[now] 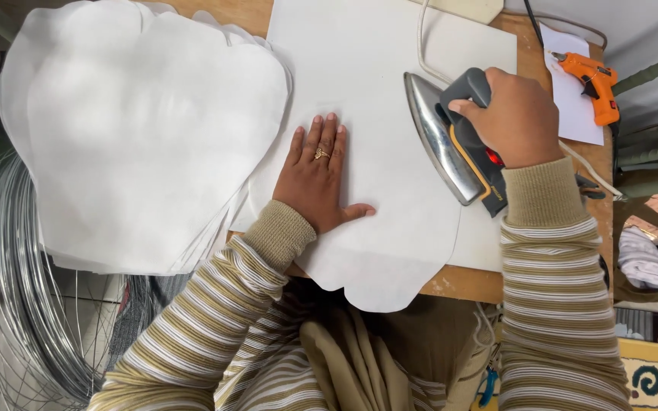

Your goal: Ironing individual white fabric pieces on a workbench to flatten them.

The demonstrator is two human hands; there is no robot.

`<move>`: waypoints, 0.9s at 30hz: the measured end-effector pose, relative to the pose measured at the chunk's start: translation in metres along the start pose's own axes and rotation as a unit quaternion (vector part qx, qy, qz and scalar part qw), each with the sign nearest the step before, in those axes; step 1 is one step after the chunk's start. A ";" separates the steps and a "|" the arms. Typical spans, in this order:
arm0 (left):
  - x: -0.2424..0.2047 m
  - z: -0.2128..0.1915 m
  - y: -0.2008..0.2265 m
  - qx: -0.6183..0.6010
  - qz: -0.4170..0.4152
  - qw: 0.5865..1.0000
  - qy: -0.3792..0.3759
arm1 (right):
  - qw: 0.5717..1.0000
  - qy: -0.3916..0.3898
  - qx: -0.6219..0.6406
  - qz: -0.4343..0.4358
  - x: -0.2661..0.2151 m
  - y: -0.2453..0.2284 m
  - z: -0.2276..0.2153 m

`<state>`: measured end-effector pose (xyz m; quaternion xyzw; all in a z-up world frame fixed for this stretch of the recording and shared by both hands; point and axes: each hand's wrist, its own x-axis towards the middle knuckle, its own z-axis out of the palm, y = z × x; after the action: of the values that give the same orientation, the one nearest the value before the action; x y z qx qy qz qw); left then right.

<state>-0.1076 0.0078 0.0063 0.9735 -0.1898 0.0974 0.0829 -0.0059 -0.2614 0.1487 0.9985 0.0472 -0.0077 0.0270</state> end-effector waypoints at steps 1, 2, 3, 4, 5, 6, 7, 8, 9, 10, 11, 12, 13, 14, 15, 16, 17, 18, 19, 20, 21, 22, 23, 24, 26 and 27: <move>0.001 0.001 0.000 0.004 0.002 1.000 0.001 | 1.000 0.002 -0.002 0.007 -0.002 0.005 0.000; 0.002 0.001 -0.001 0.004 0.003 1.000 0.002 | 1.000 0.003 -0.002 0.007 -0.005 0.010 0.000; 0.003 0.002 -0.002 0.000 0.009 1.000 -0.001 | 1.000 0.002 -0.004 0.012 -0.009 0.015 0.001; 0.004 0.002 -0.003 -0.003 0.016 1.000 -0.005 | 1.000 0.001 -0.006 0.018 -0.013 0.020 0.001; 0.006 0.004 -0.004 -0.003 0.017 1.000 -0.004 | 1.000 0.002 -0.005 0.018 -0.021 0.020 -0.003; 0.009 0.006 -0.005 0.003 0.024 1.000 -0.014 | 0.999 -0.005 0.005 0.038 -0.028 0.020 -0.007; 0.012 0.008 -0.006 0.008 0.032 0.999 -0.023 | 0.998 -0.011 0.016 0.058 -0.036 0.022 -0.011; 0.018 0.007 -0.007 0.009 0.034 0.999 -0.022 | 0.998 -0.009 0.016 0.059 -0.044 0.027 -0.012; 0.024 0.007 -0.008 0.002 0.038 0.998 -0.051 | 0.997 0.003 0.019 0.077 -0.053 0.033 -0.013; 0.030 0.007 -0.009 -0.005 0.042 0.996 -0.081 | 0.995 0.015 0.023 0.096 -0.061 0.039 -0.013; 0.039 -0.001 -0.007 -0.004 0.044 0.996 -0.080 | 0.995 0.016 0.023 0.097 -0.073 0.052 -0.011; 0.048 -0.009 -0.005 -0.015 0.027 0.990 -0.141 | 0.991 0.100 0.049 0.077 -0.084 0.065 -0.009; 0.058 -0.017 -0.003 -0.024 0.011 0.979 -0.201 | 0.979 0.183 0.074 0.058 -0.095 0.078 -0.006; 0.068 -0.021 -0.002 -0.022 0.014 0.979 -0.200 | 0.978 0.185 0.075 0.061 -0.104 0.088 -0.004; 0.079 -0.024 0.001 -0.032 -0.012 0.977 -0.213 | 0.963 0.241 0.100 0.062 -0.115 0.098 -0.002; 0.090 -0.026 0.003 -0.041 -0.038 0.973 -0.225 | 0.945 0.297 0.124 0.063 -0.126 0.109 0.001; 0.100 -0.032 0.006 -0.040 -0.034 0.973 -0.225 | 0.944 0.298 0.124 0.067 -0.135 0.106 0.002; 0.110 -0.038 0.008 -0.074 -0.031 0.974 -0.213 | 0.922 0.349 0.158 0.062 -0.144 0.103 0.003; 0.119 -0.045 0.009 -0.107 -0.031 0.973 -0.200 | 0.895 0.398 0.193 0.054 -0.150 0.099 0.004; 0.132 -0.041 0.010 -0.105 -0.030 0.974 -0.200 | 0.894 0.399 0.195 0.056 -0.156 0.092 0.005; 0.144 -0.035 0.010 -0.147 -0.001 0.976 -0.161 | 0.868 0.423 0.253 0.063 -0.161 0.084 0.007; 0.155 -0.029 0.010 -0.189 0.027 0.974 -0.122 | 0.838 0.444 0.311 0.070 -0.166 0.076 0.010; 0.168 -0.021 0.014 -0.187 0.028 0.974 -0.123 | 0.837 0.444 0.313 0.071 -0.172 0.066 0.009; 0.181 -0.014 0.018 -0.209 0.072 0.969 -0.110 | 0.821 0.441 0.354 0.079 -0.178 0.057 0.007; 0.201 -0.009 0.030 -0.227 0.121 0.962 -0.096 | 0.800 0.442 0.395 0.088 -0.186 0.045 0.008; 0.208 -0.010 0.040 -0.192 0.158 0.960 -0.129 | 0.790 0.454 0.403 0.085 -0.189 0.044 0.010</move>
<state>0.0643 -0.0999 0.0668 0.9013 -0.3651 -0.0555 0.2265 -0.1900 -0.3231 0.1446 0.8073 -0.0383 0.4300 -0.4022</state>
